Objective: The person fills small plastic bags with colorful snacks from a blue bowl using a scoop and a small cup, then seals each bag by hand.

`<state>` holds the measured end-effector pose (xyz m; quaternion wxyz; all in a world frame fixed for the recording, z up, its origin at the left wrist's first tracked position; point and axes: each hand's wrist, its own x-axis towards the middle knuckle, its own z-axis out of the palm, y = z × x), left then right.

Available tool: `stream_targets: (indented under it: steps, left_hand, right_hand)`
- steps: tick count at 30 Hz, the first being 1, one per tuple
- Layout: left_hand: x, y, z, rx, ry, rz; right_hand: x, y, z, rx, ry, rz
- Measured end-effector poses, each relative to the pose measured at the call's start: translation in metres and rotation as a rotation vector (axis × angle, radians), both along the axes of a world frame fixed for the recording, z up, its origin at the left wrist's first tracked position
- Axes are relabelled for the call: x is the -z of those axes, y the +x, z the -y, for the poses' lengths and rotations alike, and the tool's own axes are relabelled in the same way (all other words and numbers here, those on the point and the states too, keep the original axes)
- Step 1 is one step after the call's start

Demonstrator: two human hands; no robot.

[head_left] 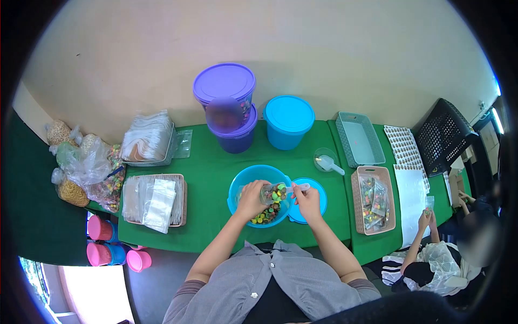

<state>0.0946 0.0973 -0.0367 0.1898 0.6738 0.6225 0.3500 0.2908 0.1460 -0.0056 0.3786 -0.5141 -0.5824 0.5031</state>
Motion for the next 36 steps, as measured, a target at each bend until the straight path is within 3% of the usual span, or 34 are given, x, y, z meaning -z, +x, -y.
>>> stream_targets:
  steps: [13, 24, 27, 31, 32, 34, 36]
  left_hand:
    - [0.004, 0.001, -0.003, -0.003, -0.019, 0.139]
    - [-0.003, -0.001, -0.002, -0.034, 0.025, 0.229]
    - [0.003, -0.002, -0.003, -0.129, -0.058, 0.398]
    - [-0.001, -0.002, 0.001, -0.265, 0.081, 0.773]
    - [-0.003, -0.005, 0.003, -0.333, 0.123, 0.930]
    - [-0.003, -0.017, 0.006, -0.307, 0.190, 0.925]
    - [-0.015, -0.027, 0.012, -0.205, 0.245, 0.902]
  right_hand:
    - [-0.008, -0.027, 0.001, -0.112, 0.148, 0.147]
    - [-0.038, -0.022, 0.007, 0.028, 0.375, 0.211]
    - [-0.056, -0.014, 0.007, 0.095, 0.415, 0.156]
    - [-0.060, -0.008, 0.002, 0.138, 0.468, 0.136]
    - [-0.058, -0.008, 0.003, 0.063, 0.422, 0.215]
    - [-0.044, -0.008, 0.002, -0.010, 0.373, 0.293]
    - [-0.015, -0.009, 0.003, -0.286, 0.510, 0.470]
